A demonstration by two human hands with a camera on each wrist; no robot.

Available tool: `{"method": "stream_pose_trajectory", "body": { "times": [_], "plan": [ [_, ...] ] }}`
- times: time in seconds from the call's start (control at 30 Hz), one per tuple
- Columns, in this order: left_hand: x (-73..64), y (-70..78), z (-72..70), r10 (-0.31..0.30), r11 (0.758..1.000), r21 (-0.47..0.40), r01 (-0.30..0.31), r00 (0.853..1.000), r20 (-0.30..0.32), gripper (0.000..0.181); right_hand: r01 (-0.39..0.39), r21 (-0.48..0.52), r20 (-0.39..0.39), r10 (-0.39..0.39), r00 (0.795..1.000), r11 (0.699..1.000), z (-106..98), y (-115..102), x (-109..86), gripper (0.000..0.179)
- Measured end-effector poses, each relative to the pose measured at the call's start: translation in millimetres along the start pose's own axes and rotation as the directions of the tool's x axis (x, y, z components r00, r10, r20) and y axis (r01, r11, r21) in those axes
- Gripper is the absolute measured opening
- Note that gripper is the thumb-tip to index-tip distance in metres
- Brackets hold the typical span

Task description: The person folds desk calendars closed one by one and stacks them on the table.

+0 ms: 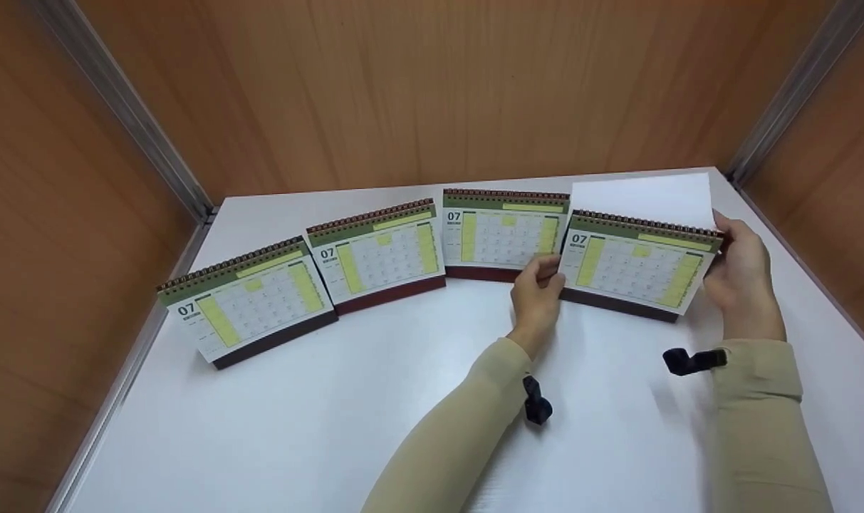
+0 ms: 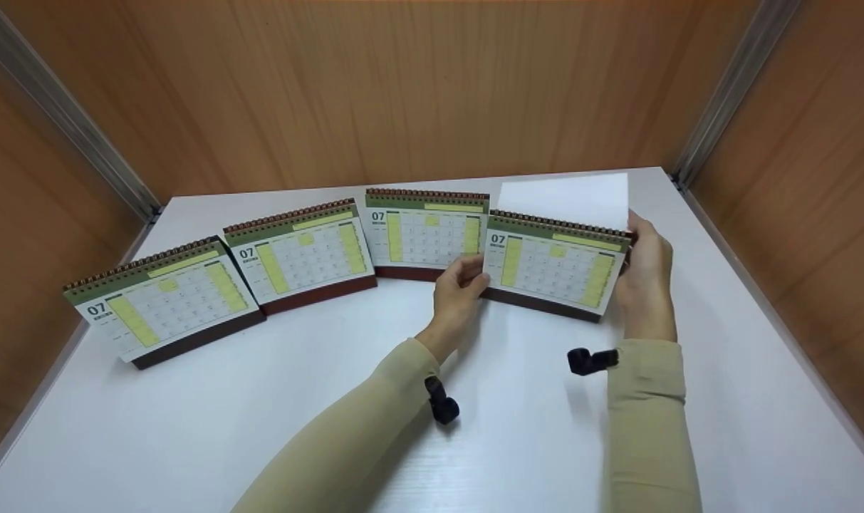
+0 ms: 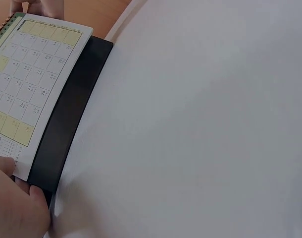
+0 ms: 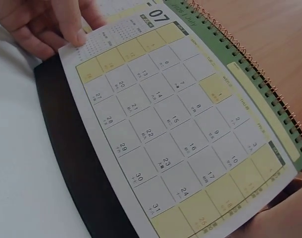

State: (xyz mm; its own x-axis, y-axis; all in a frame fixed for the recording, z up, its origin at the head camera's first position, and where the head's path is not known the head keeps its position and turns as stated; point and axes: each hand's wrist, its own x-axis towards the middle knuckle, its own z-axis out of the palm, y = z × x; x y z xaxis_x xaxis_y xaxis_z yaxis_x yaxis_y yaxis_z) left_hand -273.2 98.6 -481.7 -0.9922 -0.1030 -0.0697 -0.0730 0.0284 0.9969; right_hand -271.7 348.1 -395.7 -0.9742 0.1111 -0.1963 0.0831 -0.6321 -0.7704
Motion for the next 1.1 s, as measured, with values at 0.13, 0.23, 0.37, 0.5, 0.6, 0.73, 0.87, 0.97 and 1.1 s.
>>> {"method": "stream_pose_trajectory", "body": {
  "times": [0.13, 0.23, 0.37, 0.5, 0.6, 0.73, 0.87, 0.97, 1.1],
  "plan": [
    [0.2, 0.0, -0.7, -0.002, 1.000, 0.005, 0.002, 1.000, -0.003, 0.028, 0.017, -0.105, -0.039, -0.021, 0.999, 0.994, 5, -5, 1.2, 0.057],
    [0.8, -0.3, -1.7, 0.005, 1.000, 0.008, -0.005, 1.000, -0.001, 0.027, 0.044, -0.214, -0.062, -0.058, 0.996, 0.976, 8, -6, 2.0, 0.060],
    [2.7, -1.0, -3.4, 0.020, 1.000, 0.022, -0.020, 1.000, 0.005, 0.025, 0.089, -0.337, -0.102, -0.130, 0.986, 0.937, 11, -8, 2.1, 0.059],
    [4.2, -1.0, -4.9, 0.029, 0.999, 0.044, -0.030, 0.999, 0.016, 0.023, 0.111, -0.426, -0.152, -0.192, 0.969, 0.898, 14, -11, 0.6, 0.058],
    [5.2, -1.1, -6.3, 0.034, 0.998, 0.053, -0.036, 0.999, 0.027, 0.023, 0.110, -0.465, -0.174, -0.212, 0.962, 0.878, 14, -13, -1.9, 0.058],
    [6.9, -1.6, -7.6, 0.031, 0.998, 0.049, -0.033, 0.999, 0.034, 0.022, 0.118, -0.499, -0.194, -0.244, 0.950, 0.859, 15, -16, -5.3, 0.057],
    [7.3, -1.6, -8.5, 0.028, 0.998, 0.046, -0.030, 0.999, 0.042, 0.022, 0.141, -0.524, -0.201, -0.283, 0.938, 0.840, 14, -18, -8.8, 0.055],
    [7.1, -2.1, -9.1, 0.035, 0.998, 0.047, -0.037, 0.998, 0.046, 0.020, 0.181, -0.518, -0.176, -0.311, 0.934, 0.836, 12, -20, -12.1, 0.054],
    [6.7, -3.2, -10.6, 0.033, 0.998, 0.051, -0.035, 0.998, 0.055, 0.019, 0.227, -0.485, -0.138, -0.331, 0.934, 0.845, 7, -21, -16.2, 0.051]
  ]
}}
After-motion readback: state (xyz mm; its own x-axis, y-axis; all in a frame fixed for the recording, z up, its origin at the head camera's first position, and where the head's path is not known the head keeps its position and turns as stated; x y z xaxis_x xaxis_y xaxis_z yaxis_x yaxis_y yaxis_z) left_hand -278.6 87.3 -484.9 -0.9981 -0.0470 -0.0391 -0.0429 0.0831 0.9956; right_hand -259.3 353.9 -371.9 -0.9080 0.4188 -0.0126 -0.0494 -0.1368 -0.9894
